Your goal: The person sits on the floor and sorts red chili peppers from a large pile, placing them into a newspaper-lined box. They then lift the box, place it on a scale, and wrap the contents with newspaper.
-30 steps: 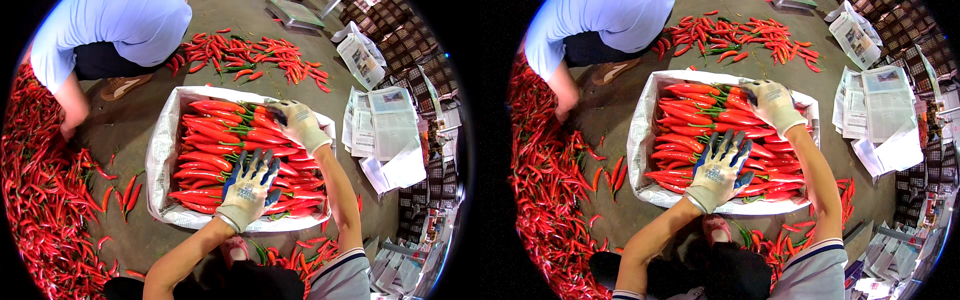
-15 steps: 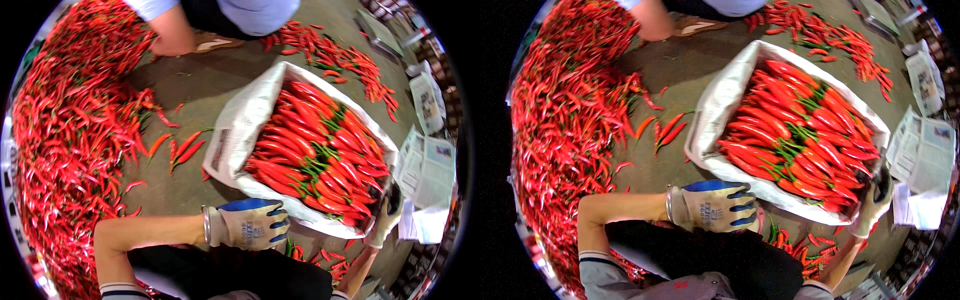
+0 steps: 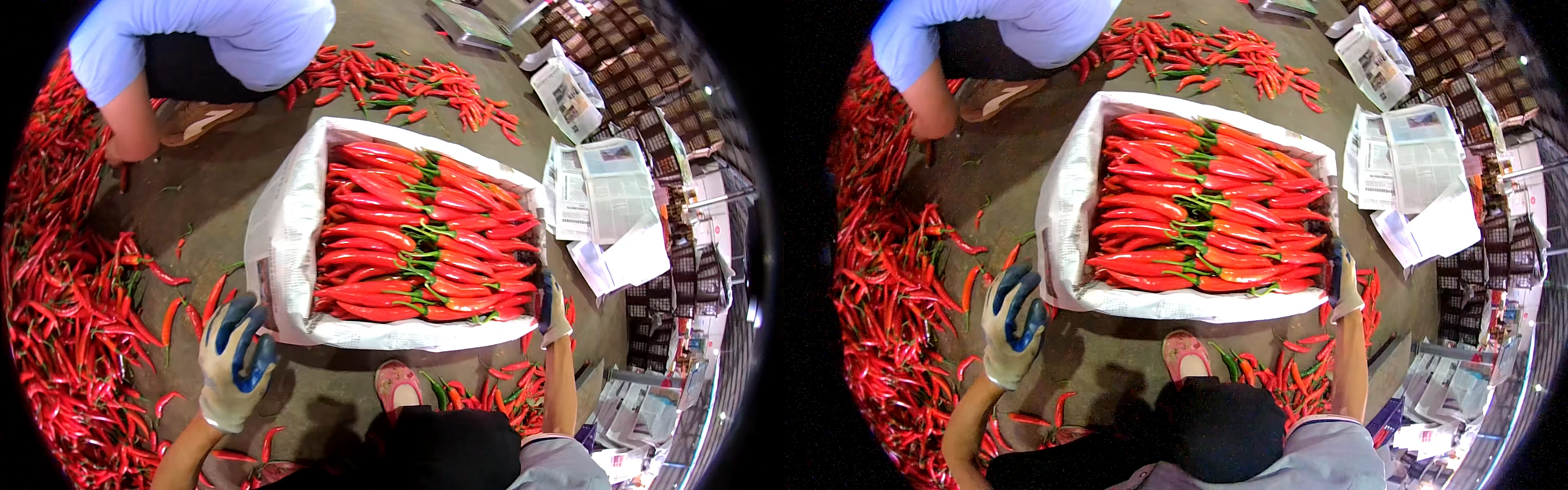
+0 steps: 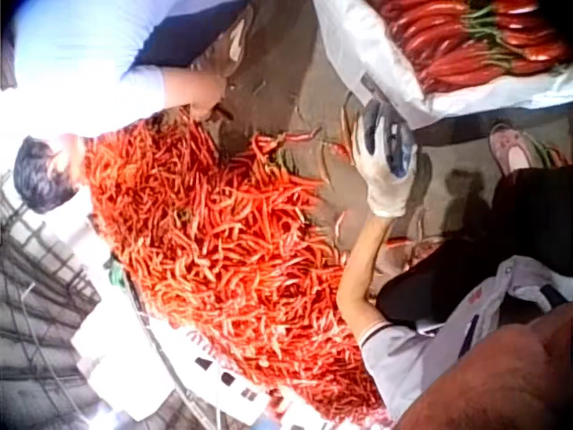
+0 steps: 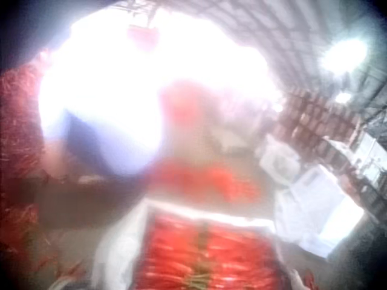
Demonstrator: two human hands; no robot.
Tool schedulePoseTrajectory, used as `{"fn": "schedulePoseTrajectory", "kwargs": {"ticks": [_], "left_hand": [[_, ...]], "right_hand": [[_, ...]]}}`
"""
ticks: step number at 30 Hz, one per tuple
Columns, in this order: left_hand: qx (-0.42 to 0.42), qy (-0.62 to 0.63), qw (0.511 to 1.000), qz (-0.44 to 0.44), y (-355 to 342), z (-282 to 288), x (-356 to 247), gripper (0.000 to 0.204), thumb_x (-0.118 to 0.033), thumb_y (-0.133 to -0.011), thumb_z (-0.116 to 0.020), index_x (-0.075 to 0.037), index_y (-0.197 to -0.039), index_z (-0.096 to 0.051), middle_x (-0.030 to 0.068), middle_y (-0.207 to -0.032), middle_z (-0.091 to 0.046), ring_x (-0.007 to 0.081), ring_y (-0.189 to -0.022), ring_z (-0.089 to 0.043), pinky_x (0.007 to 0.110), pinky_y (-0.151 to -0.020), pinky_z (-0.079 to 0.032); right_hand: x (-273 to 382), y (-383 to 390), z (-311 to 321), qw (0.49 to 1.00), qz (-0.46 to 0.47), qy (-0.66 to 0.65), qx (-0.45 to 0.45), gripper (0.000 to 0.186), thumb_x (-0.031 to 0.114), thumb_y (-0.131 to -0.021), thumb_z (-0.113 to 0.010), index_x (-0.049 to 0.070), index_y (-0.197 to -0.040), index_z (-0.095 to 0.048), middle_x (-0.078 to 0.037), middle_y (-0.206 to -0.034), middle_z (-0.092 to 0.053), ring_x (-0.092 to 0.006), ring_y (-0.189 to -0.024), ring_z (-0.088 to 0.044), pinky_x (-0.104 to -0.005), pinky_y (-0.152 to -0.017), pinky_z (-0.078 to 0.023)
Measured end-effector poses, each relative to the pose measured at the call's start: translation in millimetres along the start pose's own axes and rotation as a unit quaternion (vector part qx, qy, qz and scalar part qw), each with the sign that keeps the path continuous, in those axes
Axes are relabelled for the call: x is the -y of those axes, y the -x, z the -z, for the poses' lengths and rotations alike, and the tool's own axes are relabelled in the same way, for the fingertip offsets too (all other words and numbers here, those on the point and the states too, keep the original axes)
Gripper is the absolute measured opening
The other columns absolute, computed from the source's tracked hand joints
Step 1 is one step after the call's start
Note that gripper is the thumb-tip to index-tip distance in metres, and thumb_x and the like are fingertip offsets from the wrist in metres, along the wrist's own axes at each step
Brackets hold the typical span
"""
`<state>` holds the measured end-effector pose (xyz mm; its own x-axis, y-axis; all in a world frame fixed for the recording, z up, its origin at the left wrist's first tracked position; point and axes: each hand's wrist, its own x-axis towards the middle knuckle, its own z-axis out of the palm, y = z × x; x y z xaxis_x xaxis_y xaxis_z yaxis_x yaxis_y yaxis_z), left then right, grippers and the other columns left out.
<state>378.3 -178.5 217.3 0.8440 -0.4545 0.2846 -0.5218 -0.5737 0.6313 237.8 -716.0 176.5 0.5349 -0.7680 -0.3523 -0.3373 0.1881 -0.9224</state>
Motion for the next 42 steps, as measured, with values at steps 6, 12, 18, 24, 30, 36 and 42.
{"fn": "schedulePoseTrajectory", "kwargs": {"ticks": [6,12,18,24,30,36,42], "left_hand": [[0.035,0.012,0.972,-0.232,-2.0,-28.4,-3.8,0.038,-0.021,-0.07,-0.064,-0.017,-0.108,-0.064,0.0104,-0.119,-0.059,0.0311,-0.109,-0.058,0.05,-0.092,-0.047],[0.005,0.128,0.926,-0.356,21.7,-40.4,2.7,0.036,-0.018,-0.072,-0.059,-0.005,-0.106,-0.062,0.0207,-0.128,-0.054,0.038,-0.124,-0.048,0.058,-0.105,-0.037],[-0.071,0.095,0.982,-0.146,-6.0,-37.7,11.8,0.048,-0.021,-0.074,-0.058,-0.009,-0.121,-0.057,0.0168,-0.131,-0.051,0.0336,-0.127,-0.046,0.059,-0.105,-0.034],[0.027,0.12,0.969,0.213,-67.7,-66.5,-2.0,0.081,-0.033,-0.08,-0.064,0.0,-0.143,-0.027,0.0328,-0.137,-0.034,0.05,-0.123,-0.036,0.053,-0.105,-0.029],[0.041,0.224,0.927,0.299,-77.6,-85.9,10.7,0.076,-0.015,-0.07,-0.07,-0.003,-0.137,-0.037,0.0216,-0.126,-0.048,0.039,-0.115,-0.048,0.043,-0.1,-0.04],[0.032,0.133,0.942,0.308,-93.2,-74.2,-4.6,0.073,-0.012,-0.069,-0.074,0.001,-0.134,-0.042,0.0249,-0.117,-0.055,0.0404,-0.104,-0.057,0.043,-0.089,-0.046],[-0.075,0.071,0.932,0.348,-123.8,-99.0,-7.5,0.035,-0.01,-0.091,-0.055,0.002,-0.124,-0.053,0.0226,-0.114,-0.06,0.0342,-0.101,-0.06,0.038,-0.089,-0.047]], "right_hand": [[-6.5,31.9,-8.9,0.994,0.039,0.028,0.096,0.043,0.038,-0.095,-0.047,0.007,-0.124,-0.055,-0.005,-0.112,-0.062,-0.0183,-0.093,-0.062,-0.0327,-0.079,-0.051],[-19.6,5.6,13.5,0.96,0.01,-0.027,0.278,0.053,0.036,-0.098,-0.041,0.005,-0.141,-0.04,-0.01,-0.138,-0.048,-0.0269,-0.124,-0.049,-0.0411,-0.106,-0.037],[-26.4,-26.6,42.4,0.974,0.037,0.026,0.22,0.052,0.035,-0.099,-0.039,0.007,-0.143,-0.036,-0.009,-0.142,-0.044,-0.0263,-0.126,-0.047,-0.0407,-0.107,-0.037],[-42.7,-70.8,165.8,0.929,0.206,0.301,0.065,0.059,0.037,-0.098,-0.037,0.001,-0.143,-0.033,-0.011,-0.145,-0.038,-0.0239,-0.129,-0.04,-0.0405,-0.111,-0.031],[-50.5,-26.7,62.9,0.985,-0.031,0.153,-0.078,0.046,0.035,-0.096,-0.047,0.004,-0.13,-0.049,-0.013,-0.13,-0.051,-0.028,-0.113,-0.053,-0.043,-0.097,-0.045],[-47.1,-8.3,28.4,0.972,-0.037,0.171,-0.157,0.048,0.036,-0.097,-0.043,-0.002,-0.125,-0.054,-0.018,-0.122,-0.056,-0.0279,-0.102,-0.055,-0.0411,-0.09,-0.045],[-29.3,7.3,1.6,0.914,-0.043,0.377,-0.144,0.048,0.035,-0.098,-0.044,0.001,-0.132,-0.046,-0.022,-0.124,-0.048,-0.0334,-0.116,-0.046,-0.0416,-0.1,-0.037]]}}
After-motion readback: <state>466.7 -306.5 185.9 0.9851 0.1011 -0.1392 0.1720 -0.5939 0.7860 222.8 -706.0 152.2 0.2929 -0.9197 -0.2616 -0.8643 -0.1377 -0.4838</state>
